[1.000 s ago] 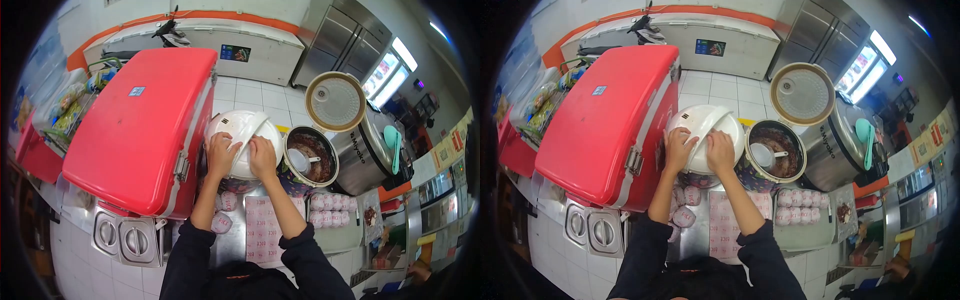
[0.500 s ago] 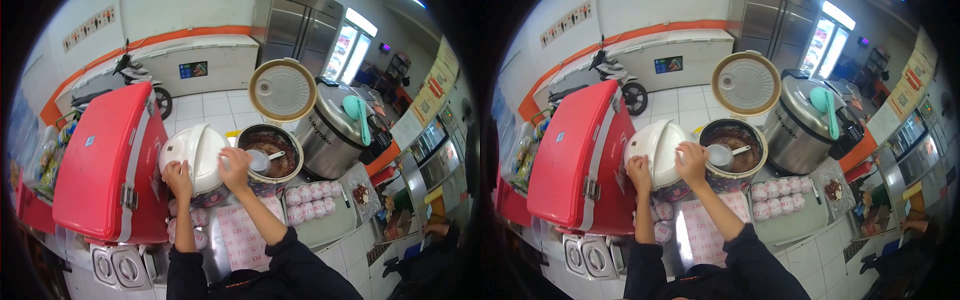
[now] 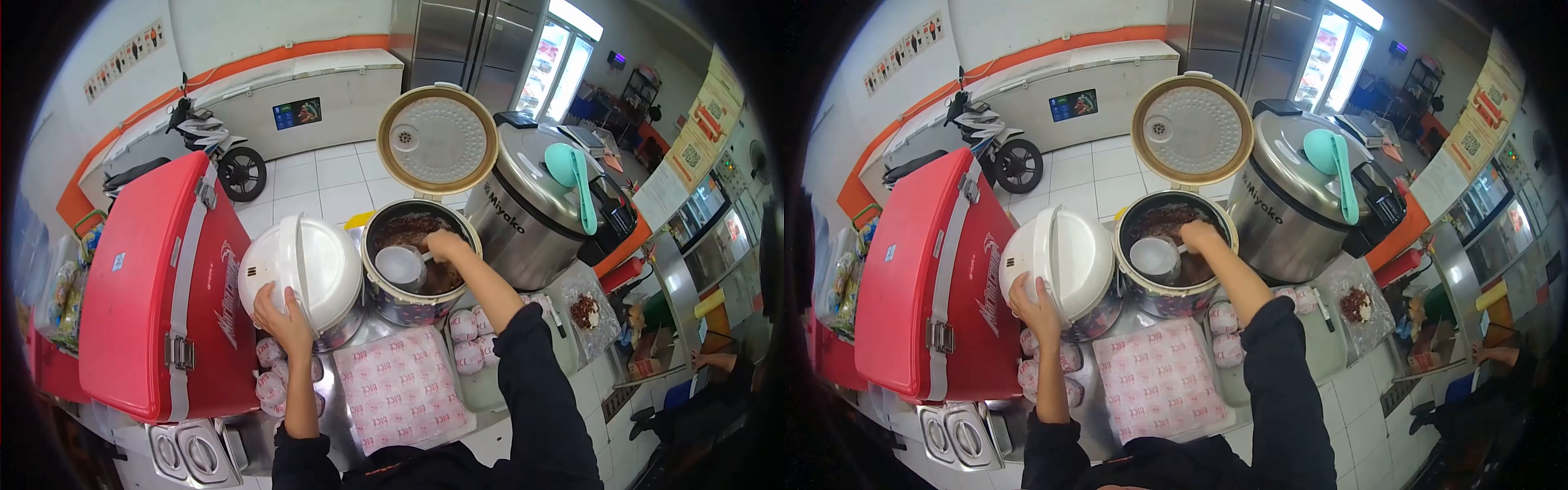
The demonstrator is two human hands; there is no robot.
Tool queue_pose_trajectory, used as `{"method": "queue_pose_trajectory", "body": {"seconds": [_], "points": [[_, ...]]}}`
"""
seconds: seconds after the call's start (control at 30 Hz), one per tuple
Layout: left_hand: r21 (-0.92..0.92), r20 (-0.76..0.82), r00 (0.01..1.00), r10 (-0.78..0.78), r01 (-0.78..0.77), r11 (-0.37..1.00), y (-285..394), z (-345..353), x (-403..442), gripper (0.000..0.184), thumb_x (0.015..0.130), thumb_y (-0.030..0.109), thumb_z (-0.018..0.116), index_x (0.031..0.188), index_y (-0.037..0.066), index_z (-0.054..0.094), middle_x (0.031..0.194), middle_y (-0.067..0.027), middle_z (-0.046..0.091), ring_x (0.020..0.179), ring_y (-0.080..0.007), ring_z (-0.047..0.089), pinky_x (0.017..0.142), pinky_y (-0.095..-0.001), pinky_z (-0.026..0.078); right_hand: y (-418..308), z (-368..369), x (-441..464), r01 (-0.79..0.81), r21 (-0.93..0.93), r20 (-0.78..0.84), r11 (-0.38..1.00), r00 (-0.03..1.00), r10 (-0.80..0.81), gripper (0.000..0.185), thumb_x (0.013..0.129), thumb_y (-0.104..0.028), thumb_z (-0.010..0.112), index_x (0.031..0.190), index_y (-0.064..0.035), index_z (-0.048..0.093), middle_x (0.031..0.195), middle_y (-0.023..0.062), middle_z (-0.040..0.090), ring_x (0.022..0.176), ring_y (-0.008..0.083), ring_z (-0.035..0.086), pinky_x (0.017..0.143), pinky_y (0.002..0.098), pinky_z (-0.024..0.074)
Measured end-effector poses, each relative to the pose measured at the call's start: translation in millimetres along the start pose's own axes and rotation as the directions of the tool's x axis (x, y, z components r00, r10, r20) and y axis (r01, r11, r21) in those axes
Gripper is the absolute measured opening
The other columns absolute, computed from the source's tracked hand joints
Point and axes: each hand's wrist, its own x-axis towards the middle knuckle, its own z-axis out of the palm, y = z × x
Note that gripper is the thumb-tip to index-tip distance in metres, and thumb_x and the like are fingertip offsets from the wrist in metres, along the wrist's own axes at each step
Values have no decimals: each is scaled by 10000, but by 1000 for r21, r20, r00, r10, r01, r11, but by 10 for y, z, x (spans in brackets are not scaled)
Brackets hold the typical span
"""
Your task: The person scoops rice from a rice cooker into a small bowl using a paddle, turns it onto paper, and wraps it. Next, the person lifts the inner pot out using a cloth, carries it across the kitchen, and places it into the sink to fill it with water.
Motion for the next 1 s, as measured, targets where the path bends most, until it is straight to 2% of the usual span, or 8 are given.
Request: {"method": "queue_pose_trajectory", "body": {"seconds": [0.17, 0.3, 0.37, 0.57, 0.67, 0.73, 0.93, 1.0], "points": [[-66, 115, 932, 343, -338, 939, 689, -25, -240, 359, 707, 185, 672, 1028, 72, 557, 1092, -107, 520, 1086, -293, 445, 1005, -519, 175, -14, -93, -51, 219, -280, 40, 935, 975, -216, 208, 684, -88, 605, 866, -4, 661, 993, 184, 624, 937, 300, 600, 770, 395, 489], [-145, 512, 694, 506, -511, 847, 1006, 493, -340, 233, 691, 263, 694, 852, 107, 631, 925, -37, 574, 962, -227, 512, 964, -487, 234, 28, -649, -990, -95, -69, -373, 993, 926, 63, 166, 682, -113, 636, 837, -62, 663, 851, 148, 654, 826, 275, 634, 694, 370, 505], [-97, 661, 567, 492, -586, 805, 1150, 912, -254, 274, 680, 315, 702, 853, 109, 652, 867, -31, 604, 912, -209, 524, 922, -456, 274, 268, -586, -1555, 6, 61, -625, 998, 780, 34, 147, 700, -153, 641, 813, -59, 642, 732, 147, 636, 705, 315, 623, 629, 396, 491], [-38, 974, 106, 198, -791, 611, 1226, 1991, -376, 320, 637, 373, 687, 782, 88, 687, 852, -107, 669, 841, -223, 629, 862, -429, 376, 302, 414, -2786, -11, 593, -177, 805, 974, 144, 271, 699, -227, 679, 886, -35, 635, 803, 179, 630, 763, 323, 611, 674, 394, 462], [-34, 936, 196, 293, -777, 628, 1303, 1979, -94, 244, 662, 298, 644, 782, 91, 689, 859, -127, 667, 814, -258, 646, 774, -400, 454, 20, 1232, -2839, 29, 774, 1, 633, 999, -47, 303, 724, -241, 668, 934, -25, 637, 860, 176, 635, 798, 316, 605, 738, 390, 463], [-221, 918, 187, 351, -494, 841, 1481, 1507, 262, 164, 732, 214, 583, 778, 88, 679, 821, -149, 652, 823, -285, 635, 688, -380, 483, -274, 1760, -2826, 30, 801, 20, 598, 997, -76, 306, 734, -242, 663, 944, -21, 636, 875, 174, 635, 806, 315, 601, 755, 390, 460], [-563, 825, 91, 558, 43, 825, 1824, 30, 586, 211, 812, 175, 535, 757, -29, 539, 601, -138, 504, 556, -223, 478, 569, -318, 400, -480, 2247, -3043, 277, 572, -274, 772, 952, -138, 303, 780, -282, 619, 938, -25, 644, 829, 168, 641, 746, 323, 594, 737, 374, 465], [-462, 886, -5, 463, -63, 884, 1840, -262, 479, 187, 819, 181, 535, 797, -3, 561, 633, -142, 543, 572, -271, 516, 580, -353, 418, -289, 2254, -3163, -6, 642, 371, 767, 877, -305, 342, 794, -339, 587, 897, -18, 647, 733, 169, 633, 696, 315, 610, 698, 383, 481]]}}
